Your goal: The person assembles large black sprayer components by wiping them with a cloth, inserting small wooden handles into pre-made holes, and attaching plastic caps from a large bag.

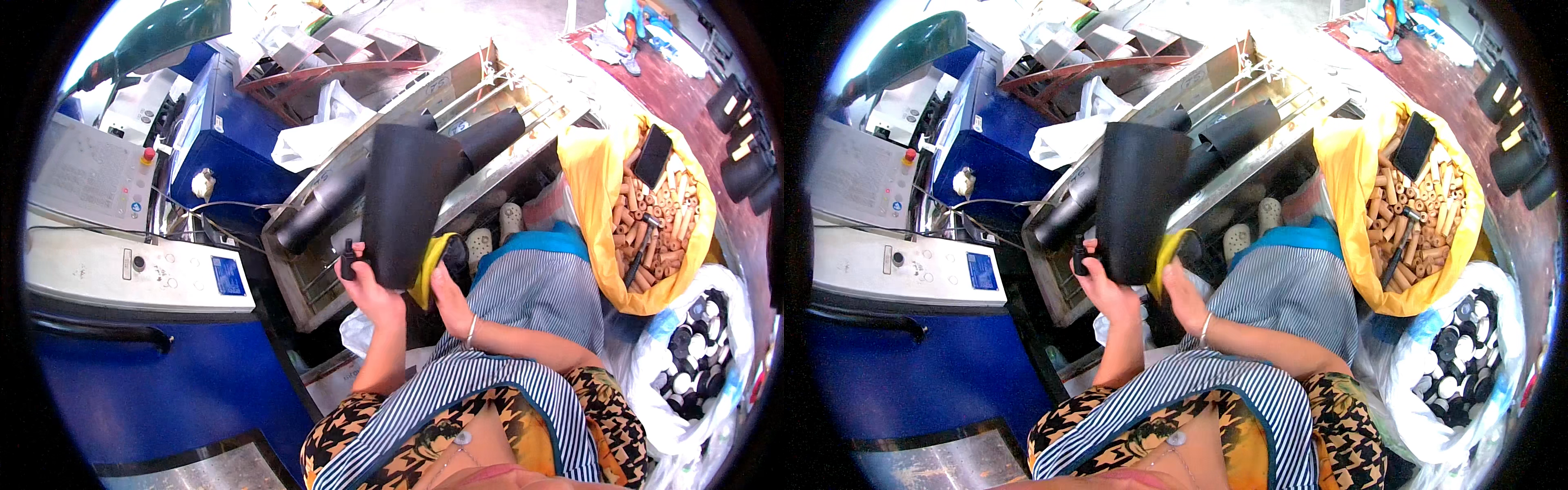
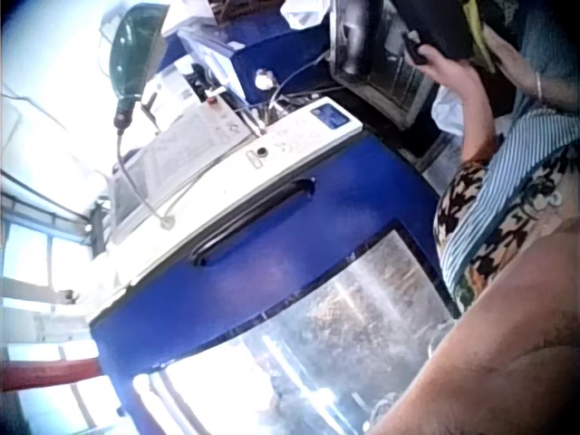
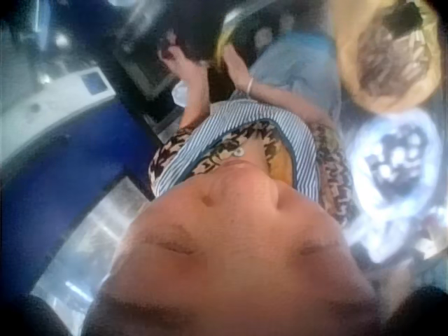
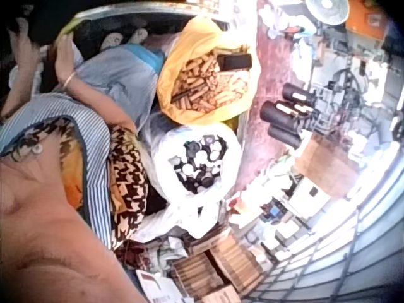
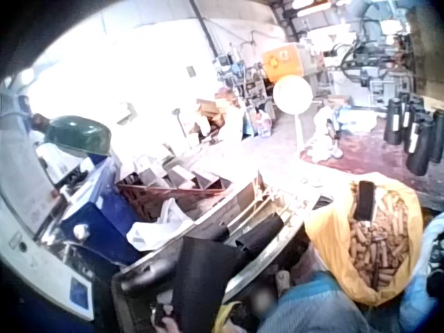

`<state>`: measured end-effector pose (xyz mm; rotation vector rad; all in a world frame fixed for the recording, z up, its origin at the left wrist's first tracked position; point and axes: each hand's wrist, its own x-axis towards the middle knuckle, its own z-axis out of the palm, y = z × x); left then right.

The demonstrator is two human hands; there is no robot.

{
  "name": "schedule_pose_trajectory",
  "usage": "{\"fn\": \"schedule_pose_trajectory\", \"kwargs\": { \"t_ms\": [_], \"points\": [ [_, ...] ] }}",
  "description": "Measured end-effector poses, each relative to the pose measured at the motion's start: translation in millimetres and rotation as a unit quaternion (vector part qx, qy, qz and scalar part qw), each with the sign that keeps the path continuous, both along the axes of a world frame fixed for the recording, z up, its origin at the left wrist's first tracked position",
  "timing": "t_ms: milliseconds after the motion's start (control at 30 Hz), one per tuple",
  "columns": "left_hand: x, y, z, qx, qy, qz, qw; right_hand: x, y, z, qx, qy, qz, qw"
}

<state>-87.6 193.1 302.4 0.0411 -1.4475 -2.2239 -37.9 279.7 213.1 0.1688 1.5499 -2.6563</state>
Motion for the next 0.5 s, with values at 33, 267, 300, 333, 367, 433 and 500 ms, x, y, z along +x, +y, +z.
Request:
{"fn": "schedule_pose_trajectory", "kwargs": {
  "t_ms": [33,267,300,333,367,433,500],
  "points": [
    [-1,-12,-3,0.083,-0.048,-0.056,0.994,-3,7,5,-0.146,-0.061,0.024,0.987],
    [-1,-74,-26,0.294,-0.245,-0.359,0.851,-11,84,45,0.034,0.174,-0.029,0.984],
    [2,-77,-37,0.301,-0.250,-0.361,0.847,-16,102,57,-0.260,0.081,0.025,0.962],
    [4,-73,-38,0.349,-0.254,-0.388,0.814,-20,120,71,-0.528,-0.021,0.063,0.846],
    [3,-67,-31,0.394,-0.247,-0.414,0.782,-20,129,84,-0.440,0.030,0.031,0.897],
    [-3,-62,-26,0.355,-0.255,-0.432,0.789,-16,154,86,-0.276,0.126,0.014,0.953],
    [-10,-53,-15,0.281,-0.315,-0.418,0.804,-20,195,106,0.070,0.339,0.128,0.929]
  ]
}}
